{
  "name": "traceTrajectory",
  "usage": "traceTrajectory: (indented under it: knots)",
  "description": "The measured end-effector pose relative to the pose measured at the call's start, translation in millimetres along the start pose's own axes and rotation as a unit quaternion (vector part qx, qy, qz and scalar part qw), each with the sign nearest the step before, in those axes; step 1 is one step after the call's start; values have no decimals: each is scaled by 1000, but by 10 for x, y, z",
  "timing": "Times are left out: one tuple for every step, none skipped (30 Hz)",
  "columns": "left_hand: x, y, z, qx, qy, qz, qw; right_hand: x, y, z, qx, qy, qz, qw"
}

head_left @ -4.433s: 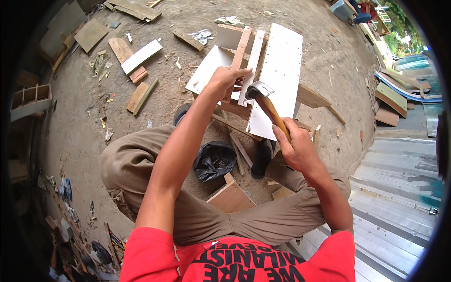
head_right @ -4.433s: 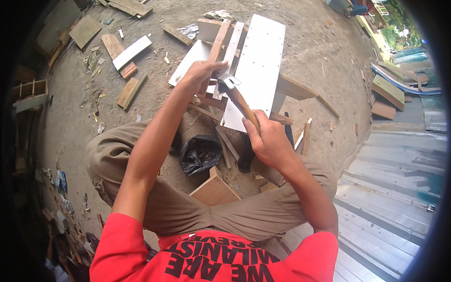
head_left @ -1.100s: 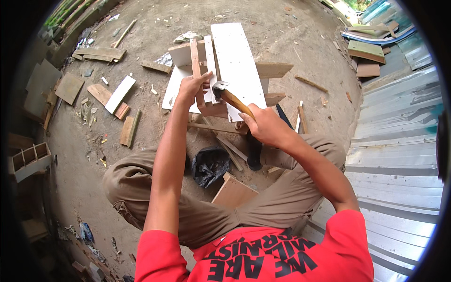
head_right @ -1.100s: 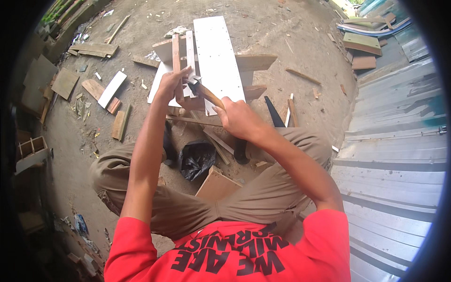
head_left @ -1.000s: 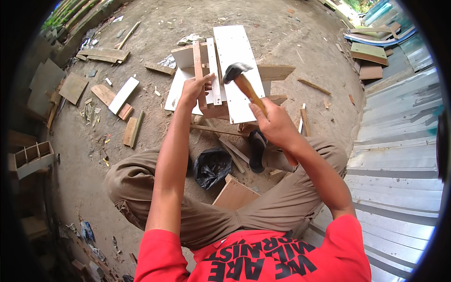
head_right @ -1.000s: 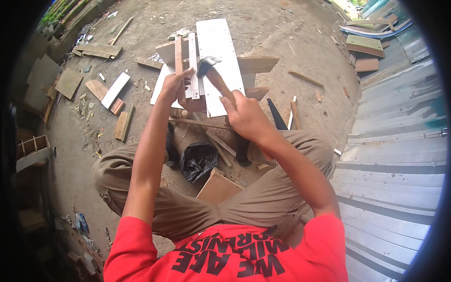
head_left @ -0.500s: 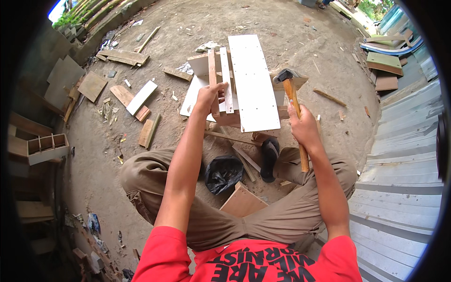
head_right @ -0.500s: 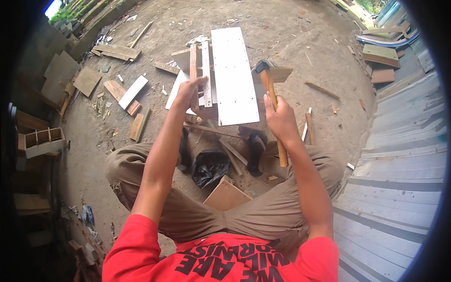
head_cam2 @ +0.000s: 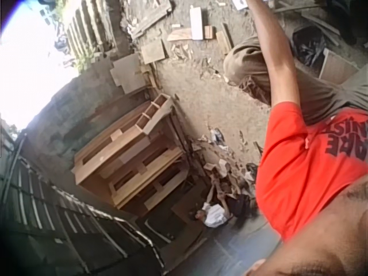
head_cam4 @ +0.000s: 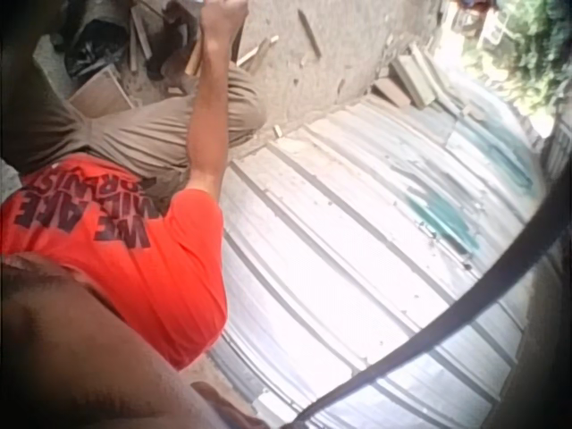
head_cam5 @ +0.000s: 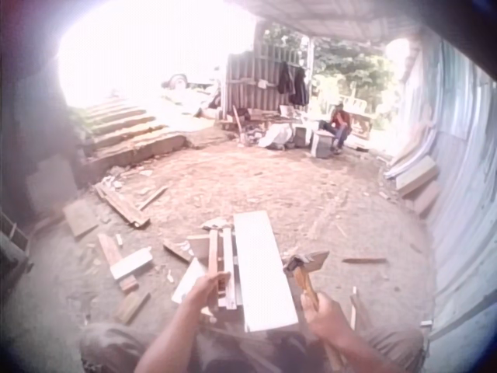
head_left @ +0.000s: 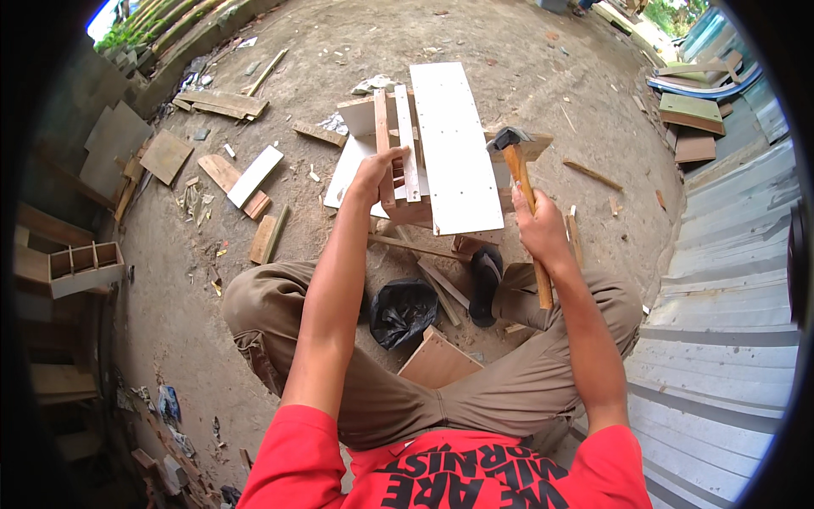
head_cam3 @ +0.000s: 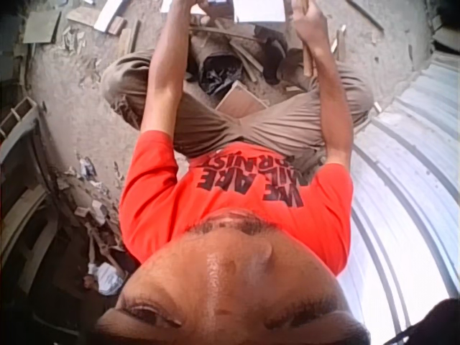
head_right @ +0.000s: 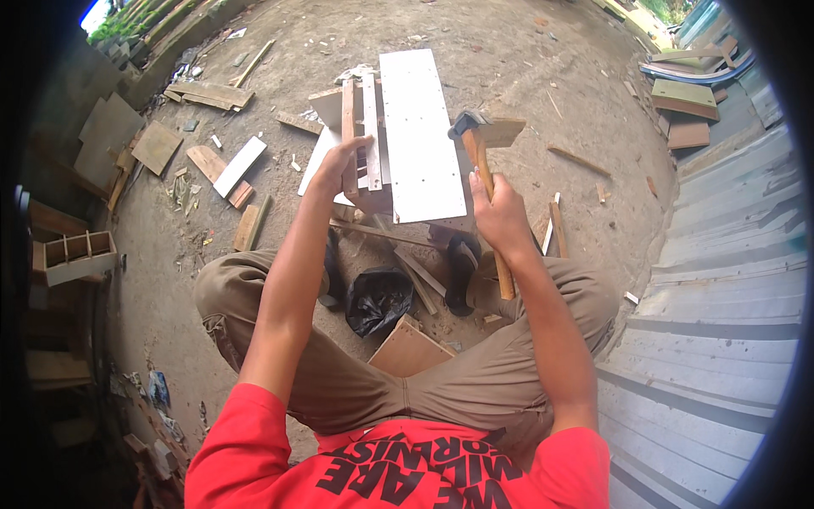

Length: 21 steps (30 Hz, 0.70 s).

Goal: The person assembles a small wooden furniture piece by hammering nails into pre-drilled holes. They retrieve nails from a black plastic bag, position the wooden parts, and use a hammer to secure them together.

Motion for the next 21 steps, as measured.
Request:
traceTrajectory:
  knots:
    - [-9, -3, 11, 4, -5, 9, 1000, -2, 2, -7, -2, 1, 0, 1000]
    - [-18, -5, 20, 9, -9, 19, 1000, -10, 3, -17, -3, 3, 0, 1000]
    - [12, 17, 41, 6, -4, 12, 1000, -21, -4, -6, -4, 5, 1, 1000]
    - [48, 39, 58, 3, 2, 5, 1000, -25, -7, 17, 1, 1, -7, 1000]
    - [93, 61, 67, -1, 8, -3, 1000, -30, -1, 45, 6, -2, -14, 1000]
    - [49, 41, 50, -5, 25, 0, 1000, 0, -11, 30, 6, -9, -25, 1000]
    - [15, 24, 22, -9, 43, 2, 999, 28, 4, -14, -2, 1, -50, 999]
    - [-16, 2, -5, -13, 61, 4, 998, 47, 46, -83, -9, 11, -75, 997]
    - [48, -19, 26, -26, 52, -11, 998, 51, 50, -145, -16, 23, -95, 995]
    - [99, -79, 97, -48, 6, -21, 999, 44, 66, -229, -19, 34, -118, 992]
    - [169, -111, 125, -57, -16, -26, 998, 45, 91, -322, -21, 44, -139, 989]
    - [284, -132, 202, -57, -41, -30, 997, 31, 50, -428, -31, 48, -157, 986]
    - [342, -169, 311, -86, -50, -68, 993, 27, 34, -627, -85, 76, -144, 983]
    - [394, -231, 458, -99, -63, -89, 989, 9, 0, -858, -100, 95, -158, 978]
    - [513, -250, 634, -88, -45, -107, 989, -47, -27, -1094, -115, 117, -172, 971]
    - [652, -333, 835, -69, -26, -128, 989, -126, -121, -1211, -137, 136, -181, 964]
    - [775, -391, 1008, -61, -12, -147, 987, -208, -159, -1322, -171, 151, -163, 960]
    - [853, -433, 1186, -51, 49, -138, 988, -310, -145, -1602, -195, 125, -163, 959]
    - [905, -439, 1389, -41, 108, -121, 986, -403, -114, -2060, -218, 96, -168, 956]
    - [961, -484, 1570, -30, 168, -110, 979, -496, -128, -2351, -240, 70, -167, 954]
    - [1051, -608, 1723, -43, 242, -109, 963, -645, -172, -2320, -296, 79, -118, 945]
Point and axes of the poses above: each hand's wrist, its own y-axis towards the middle knuckle, its own x-axis out of the back of the hand, z = x × y, the point moved 2 cm from there along y, towards the middle knuckle, and after that the axes turned 1 degree about -y, right-handed, at the moved point
